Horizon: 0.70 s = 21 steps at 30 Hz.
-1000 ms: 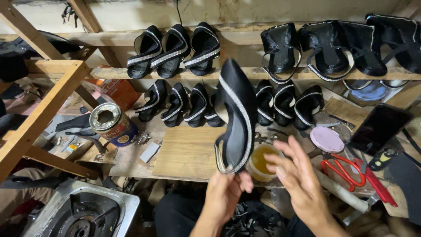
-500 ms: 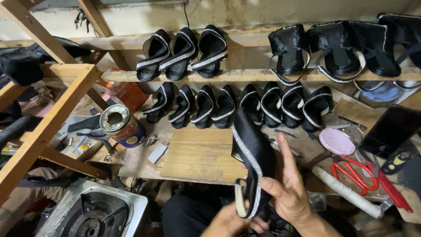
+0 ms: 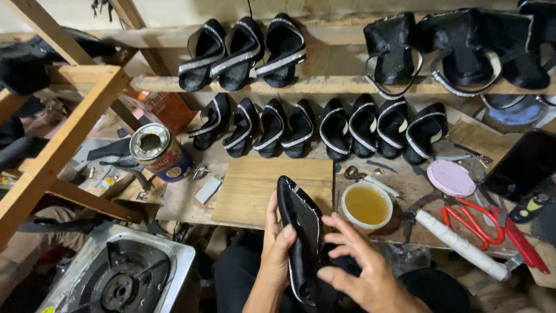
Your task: The person repeatedly dips fingers into a small container of yellow liquid and rubs it onto the soles and edges of black sandals. They handle several sandals one at a time, turning them over to coat different areas, then place them back on a wooden shelf.
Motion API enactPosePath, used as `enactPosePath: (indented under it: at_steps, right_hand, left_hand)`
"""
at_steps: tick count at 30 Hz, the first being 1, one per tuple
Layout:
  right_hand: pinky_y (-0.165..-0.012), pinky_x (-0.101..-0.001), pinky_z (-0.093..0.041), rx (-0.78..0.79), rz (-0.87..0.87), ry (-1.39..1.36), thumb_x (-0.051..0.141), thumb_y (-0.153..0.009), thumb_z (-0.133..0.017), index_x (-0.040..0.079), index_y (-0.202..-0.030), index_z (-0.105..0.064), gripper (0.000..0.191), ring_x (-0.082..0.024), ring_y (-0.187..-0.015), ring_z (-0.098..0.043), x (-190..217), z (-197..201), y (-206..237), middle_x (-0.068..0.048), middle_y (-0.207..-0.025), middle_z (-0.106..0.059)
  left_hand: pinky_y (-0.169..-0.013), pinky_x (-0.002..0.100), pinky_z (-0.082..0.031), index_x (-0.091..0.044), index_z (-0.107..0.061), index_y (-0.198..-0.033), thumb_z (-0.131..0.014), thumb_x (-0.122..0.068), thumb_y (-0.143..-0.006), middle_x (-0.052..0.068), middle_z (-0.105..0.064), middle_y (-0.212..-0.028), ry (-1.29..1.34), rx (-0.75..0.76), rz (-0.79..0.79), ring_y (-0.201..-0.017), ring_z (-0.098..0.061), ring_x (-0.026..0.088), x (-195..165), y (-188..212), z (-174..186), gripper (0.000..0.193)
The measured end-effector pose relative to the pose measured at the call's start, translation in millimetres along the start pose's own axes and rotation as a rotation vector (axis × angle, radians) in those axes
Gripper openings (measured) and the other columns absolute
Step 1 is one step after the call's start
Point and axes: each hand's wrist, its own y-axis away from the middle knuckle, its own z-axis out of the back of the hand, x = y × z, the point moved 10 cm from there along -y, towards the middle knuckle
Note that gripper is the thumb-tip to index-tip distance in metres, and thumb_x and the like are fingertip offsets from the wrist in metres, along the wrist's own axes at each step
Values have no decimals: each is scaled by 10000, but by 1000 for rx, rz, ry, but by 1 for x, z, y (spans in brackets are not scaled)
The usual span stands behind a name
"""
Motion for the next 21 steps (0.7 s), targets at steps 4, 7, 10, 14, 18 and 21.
enactPosePath:
  at_steps: [4, 7, 10, 14, 18, 21]
  right_hand:
    - [-924, -362, -594, -84, -116, 174, 155, -749, -851, 17, -1503, -439, 870, -262, -1212, -693, -11, 11, 9, -153, -1462, -588]
    - [-918, -365, -582, -105, -114, 196, 140, -729, -865, -2, -1490, -411, 898, -270, -1233, -659, -10, 4, 13, -164, -1467, -545]
    - [-887, -365, -581, -161, -162, 175, 129, -676, -879, -4, -1483, -395, 950, -273, -1172, -659, -13, 2, 15, -170, -1438, -533]
    - [-821, -358, -584, -216, -94, 268, 109, -629, -872, -19, -1482, -384, 992, -264, -1071, -679, 0, 3, 16, -190, -1379, -558]
    - [-772, -334, -597, -259, -44, 315, 102, -623, -867, -19, -1499, -354, 1022, -236, -992, -713, 10, 4, 12, -186, -1321, -596]
    - [-789, -334, -608, -178, -18, 254, 97, -667, -878, -14, -1496, -366, 981, -243, -1037, -713, 12, 0, 8, -186, -1342, -608]
  left_hand:
    - [-934, 400, -549, -112, -262, -1598, -806, -334, -791, 176, -580, -1322, 82, -79, 4, -1128, -631, 268, 19, 7, 11, 998]
    - [-997, 390, -527, -100, -252, -1597, -811, -320, -815, 166, -554, -1369, 77, -66, -47, -1190, -604, 261, 30, 11, 7, 986]
    - [-1037, 385, -510, -98, -236, -1591, -814, -326, -819, 169, -530, -1404, 29, -70, -55, -1239, -581, 256, 36, 16, 6, 991]
    - [-1038, 390, -504, -103, -201, -1602, -804, -354, -810, 171, -516, -1430, 4, -51, -8, -1253, -575, 259, 39, 22, 5, 1026]
    - [-1130, 357, -449, -135, -74, -1640, -842, -339, -803, 137, -452, -1525, -128, 167, -31, -1367, -523, 236, 32, 33, -13, 1154]
    - [-1103, 354, -482, -146, -79, -1647, -856, -336, -792, 141, -484, -1505, -85, 101, -36, -1337, -552, 247, 30, 29, -3, 1170]
